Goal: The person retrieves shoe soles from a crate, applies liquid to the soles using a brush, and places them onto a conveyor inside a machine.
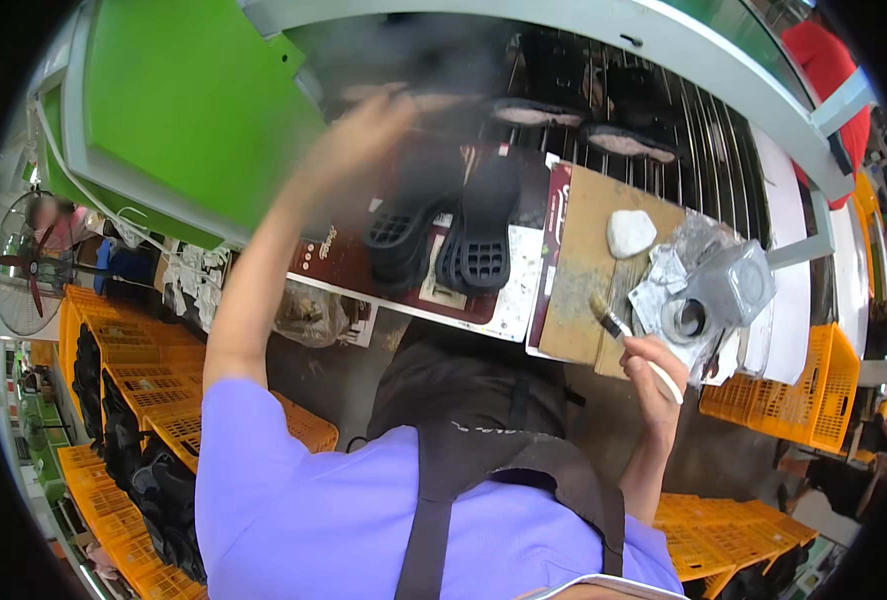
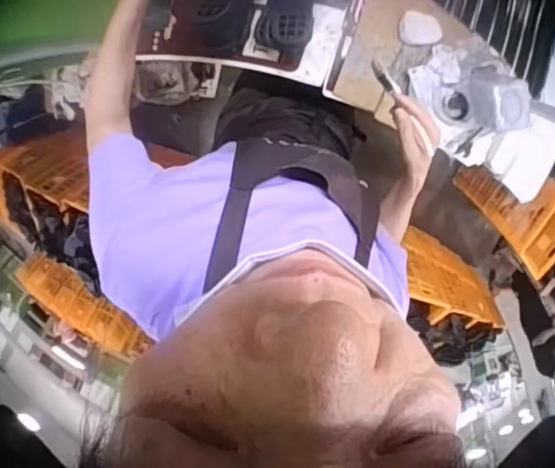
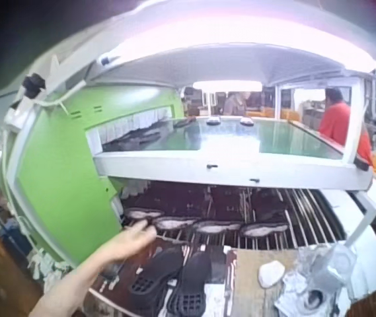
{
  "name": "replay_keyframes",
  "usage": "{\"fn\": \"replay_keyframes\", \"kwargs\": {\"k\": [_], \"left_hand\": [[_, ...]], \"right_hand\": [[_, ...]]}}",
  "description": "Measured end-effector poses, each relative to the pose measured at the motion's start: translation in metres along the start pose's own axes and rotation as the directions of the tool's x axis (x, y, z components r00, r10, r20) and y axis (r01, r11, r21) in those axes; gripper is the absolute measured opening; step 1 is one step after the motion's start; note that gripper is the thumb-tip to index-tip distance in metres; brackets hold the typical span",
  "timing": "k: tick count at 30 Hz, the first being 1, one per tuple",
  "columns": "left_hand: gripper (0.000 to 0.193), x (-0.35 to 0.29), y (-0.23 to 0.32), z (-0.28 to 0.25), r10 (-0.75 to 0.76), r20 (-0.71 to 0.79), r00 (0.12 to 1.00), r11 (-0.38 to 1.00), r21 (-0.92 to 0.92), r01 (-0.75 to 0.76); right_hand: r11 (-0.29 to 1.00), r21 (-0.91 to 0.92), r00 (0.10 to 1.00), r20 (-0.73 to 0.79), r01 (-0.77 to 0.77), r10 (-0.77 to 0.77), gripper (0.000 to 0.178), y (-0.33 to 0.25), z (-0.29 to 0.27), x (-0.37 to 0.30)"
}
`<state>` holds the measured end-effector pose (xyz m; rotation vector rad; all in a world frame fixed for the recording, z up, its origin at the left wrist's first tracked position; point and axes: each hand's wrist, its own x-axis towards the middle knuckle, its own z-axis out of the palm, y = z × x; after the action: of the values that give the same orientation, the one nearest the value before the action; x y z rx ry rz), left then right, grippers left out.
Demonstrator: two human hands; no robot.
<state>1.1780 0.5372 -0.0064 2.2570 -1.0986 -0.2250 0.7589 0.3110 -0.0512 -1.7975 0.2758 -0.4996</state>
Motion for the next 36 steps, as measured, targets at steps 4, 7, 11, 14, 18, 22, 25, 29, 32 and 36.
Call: {"fn": "replay_keyframes", "kwargs": {"k": [4,7,11,14,18,22,25,29,32,36], "left_hand": [[0.108,-0.055,0.042,0.042,-0.3,0.236,0.924,0.898,0.398,0.19],[0.092,-0.062,0.055,0.045,-0.382,0.158,0.911,0.865,0.409,0.292],[0.085,-0.067,0.056,0.038,-0.35,-0.051,0.935,0.811,0.484,0.33],[0.084,-0.078,0.05,0.032,-0.214,-0.277,0.937,0.949,-0.286,0.132],[0.074,-0.081,0.047,0.038,-0.173,-0.17,0.97,0.686,-0.727,-0.005],[0.045,-0.085,0.072,0.081,-0.001,-0.123,0.992,0.032,-0.992,-0.123],[0.038,-0.088,0.091,0.103,-0.088,0.04,0.995,-0.224,-0.974,0.019],[0.054,-0.083,0.122,0.133,-0.03,0.024,0.999,-0.097,-0.995,0.021],[0.053,-0.08,0.133,0.149,-0.023,0.095,0.995,-0.325,-0.942,0.082],[0.057,-0.075,0.132,0.163,0.07,0.18,0.981,-0.461,-0.867,0.192]], "right_hand": [[0.997,-0.011,0.992,-0.103,-0.07,0.069,0.023,0.002,-0.007,-0.012],[0.979,-0.049,0.948,-0.263,-0.198,0.178,0.024,-0.002,-0.015,-0.022],[0.938,-0.332,0.916,-0.398,-0.102,-0.041,0.018,0.001,-0.041,-0.02],[0.907,-0.382,0.859,-0.509,-0.176,-0.048,0.014,-0.001,-0.064,-0.017],[0.816,-0.492,0.865,-0.502,-0.303,0.018,0.013,0.011,-0.08,-0.001],[0.678,-0.683,0.878,-0.464,-0.271,-0.116,0.018,0.059,-0.088,0.008],[0.71,-0.618,0.838,-0.541,-0.339,-0.07,0.018,0.073,-0.082,0.002],[0.901,-0.24,0.711,-0.696,-0.362,0.1,0.021,0.079,-0.07,-0.016],[0.936,0.003,0.624,-0.745,-0.353,0.237,0.023,0.065,-0.056,-0.028],[0.968,0.072,0.564,-0.802,-0.238,0.199,0.022,0.069,-0.043,-0.047]]}}
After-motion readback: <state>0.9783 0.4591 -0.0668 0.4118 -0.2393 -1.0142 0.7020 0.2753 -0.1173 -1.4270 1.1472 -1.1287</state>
